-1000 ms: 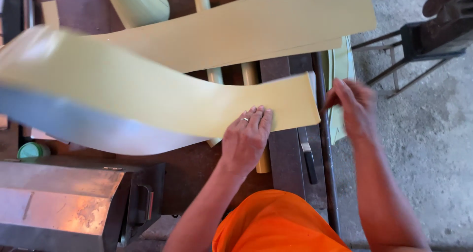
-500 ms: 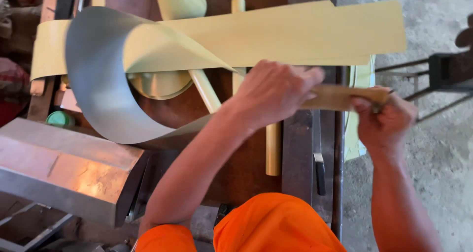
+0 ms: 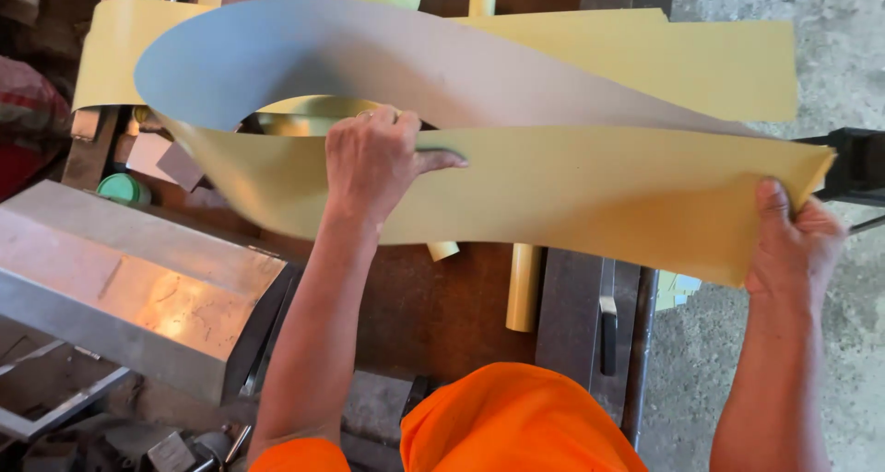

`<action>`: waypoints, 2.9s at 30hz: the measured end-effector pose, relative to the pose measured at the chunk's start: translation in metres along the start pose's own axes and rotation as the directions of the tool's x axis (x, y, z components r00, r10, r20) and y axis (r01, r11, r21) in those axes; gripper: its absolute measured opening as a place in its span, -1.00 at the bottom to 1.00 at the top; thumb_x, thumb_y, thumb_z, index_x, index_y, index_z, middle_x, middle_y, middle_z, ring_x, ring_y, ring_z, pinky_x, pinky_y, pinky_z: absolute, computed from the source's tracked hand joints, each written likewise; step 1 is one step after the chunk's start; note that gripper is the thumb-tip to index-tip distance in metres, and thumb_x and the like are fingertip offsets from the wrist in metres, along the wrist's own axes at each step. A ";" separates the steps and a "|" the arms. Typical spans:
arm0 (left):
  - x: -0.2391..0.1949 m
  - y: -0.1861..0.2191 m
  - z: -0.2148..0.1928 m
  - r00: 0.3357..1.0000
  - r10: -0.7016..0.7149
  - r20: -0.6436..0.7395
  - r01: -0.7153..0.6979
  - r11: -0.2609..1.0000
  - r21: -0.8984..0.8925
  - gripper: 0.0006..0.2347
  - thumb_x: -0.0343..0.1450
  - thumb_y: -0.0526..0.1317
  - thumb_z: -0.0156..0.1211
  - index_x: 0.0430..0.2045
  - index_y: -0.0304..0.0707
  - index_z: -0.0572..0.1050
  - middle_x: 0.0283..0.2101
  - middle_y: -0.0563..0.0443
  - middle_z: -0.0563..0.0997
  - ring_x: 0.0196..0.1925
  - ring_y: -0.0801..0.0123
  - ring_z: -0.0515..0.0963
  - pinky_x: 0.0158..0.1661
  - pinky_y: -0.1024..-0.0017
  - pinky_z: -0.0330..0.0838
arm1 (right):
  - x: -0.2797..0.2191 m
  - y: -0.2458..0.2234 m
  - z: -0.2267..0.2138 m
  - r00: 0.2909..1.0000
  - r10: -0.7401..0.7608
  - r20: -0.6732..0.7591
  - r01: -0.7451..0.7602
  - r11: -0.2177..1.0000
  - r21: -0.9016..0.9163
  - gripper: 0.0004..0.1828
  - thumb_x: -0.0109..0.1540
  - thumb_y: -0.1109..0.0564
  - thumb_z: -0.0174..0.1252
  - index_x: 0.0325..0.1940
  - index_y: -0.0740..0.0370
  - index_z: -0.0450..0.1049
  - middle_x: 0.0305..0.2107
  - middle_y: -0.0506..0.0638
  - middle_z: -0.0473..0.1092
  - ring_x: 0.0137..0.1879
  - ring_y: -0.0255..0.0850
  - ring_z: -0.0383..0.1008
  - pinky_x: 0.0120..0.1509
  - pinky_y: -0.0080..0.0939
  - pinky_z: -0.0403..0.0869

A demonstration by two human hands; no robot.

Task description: Manually cutting metal strips using a lever shear machine in a workshop.

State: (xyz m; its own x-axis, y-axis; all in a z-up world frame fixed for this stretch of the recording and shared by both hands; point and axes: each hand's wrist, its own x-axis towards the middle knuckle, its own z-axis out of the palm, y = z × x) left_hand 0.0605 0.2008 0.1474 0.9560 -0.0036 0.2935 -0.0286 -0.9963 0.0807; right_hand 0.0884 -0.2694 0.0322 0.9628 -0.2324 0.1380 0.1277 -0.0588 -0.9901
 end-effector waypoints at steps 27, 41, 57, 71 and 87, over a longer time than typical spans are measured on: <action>0.076 -0.101 0.091 0.954 -0.003 0.301 -0.097 0.943 0.317 -0.34 0.06 0.51 0.35 -0.60 -0.20 0.64 -0.58 -0.10 0.61 -0.51 0.06 0.64 -0.45 0.14 0.52 | -0.008 0.161 0.151 0.705 0.702 0.102 -0.680 0.709 -0.184 -0.61 0.30 -0.13 0.26 -0.25 0.29 0.57 -0.52 -0.11 0.45 -0.48 -0.40 0.36 -0.46 -0.23 0.36; 0.085 -0.153 0.070 0.890 -0.232 0.391 0.005 0.865 0.501 -0.27 0.16 0.58 0.26 -0.76 -0.25 0.58 -0.65 -0.09 0.58 -0.57 0.08 0.61 -0.46 0.17 0.49 | -0.005 0.105 0.208 0.799 0.510 0.318 -0.031 0.563 -0.826 -0.31 0.22 -0.34 0.23 -0.25 0.46 0.60 -0.28 0.41 0.52 -0.04 0.29 0.55 0.06 0.17 0.52; 0.083 -0.176 -0.012 0.901 -0.262 0.347 0.272 0.962 0.020 -0.41 0.25 0.06 0.65 -0.82 -0.62 0.44 -0.72 -0.25 0.36 -0.72 0.12 0.27 -0.63 0.24 0.32 | -0.036 0.096 0.221 0.870 0.418 0.261 -0.153 0.732 -0.664 -0.33 0.26 -0.31 0.28 -0.08 0.44 0.48 -0.20 0.38 0.48 0.01 0.24 0.49 0.05 0.11 0.45; 0.068 -0.044 0.084 0.928 0.371 -0.042 -0.315 0.838 0.446 -0.37 0.10 0.48 0.29 -0.54 -0.17 0.60 -0.26 -0.06 0.66 -0.02 0.14 0.63 -0.08 0.30 0.52 | -0.014 0.127 0.114 0.893 0.430 0.134 -0.356 0.856 -0.375 -0.61 0.16 -0.07 0.43 -0.33 0.34 0.53 -0.49 0.00 0.50 -0.36 -0.30 0.44 -0.30 -0.18 0.44; -0.015 0.177 0.221 0.638 0.346 0.688 -0.238 0.938 -0.251 0.13 0.11 0.39 0.32 0.46 -0.19 -0.18 0.57 0.08 -0.25 0.60 0.27 -0.25 0.48 -0.16 -0.41 | -0.095 0.125 0.027 0.843 0.534 -0.073 -0.411 0.550 -0.727 -0.44 0.25 -0.29 0.30 -0.13 0.30 0.52 -0.30 0.21 0.55 -0.15 0.11 0.59 -0.08 0.05 0.52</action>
State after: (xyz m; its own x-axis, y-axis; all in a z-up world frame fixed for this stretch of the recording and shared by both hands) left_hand 0.1055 0.0051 -0.0537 0.8007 -0.4062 -0.4403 -0.3280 -0.9123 0.2451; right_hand 0.0193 -0.2281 -0.1059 0.8620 -0.2982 -0.4100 -0.4990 -0.6422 -0.5819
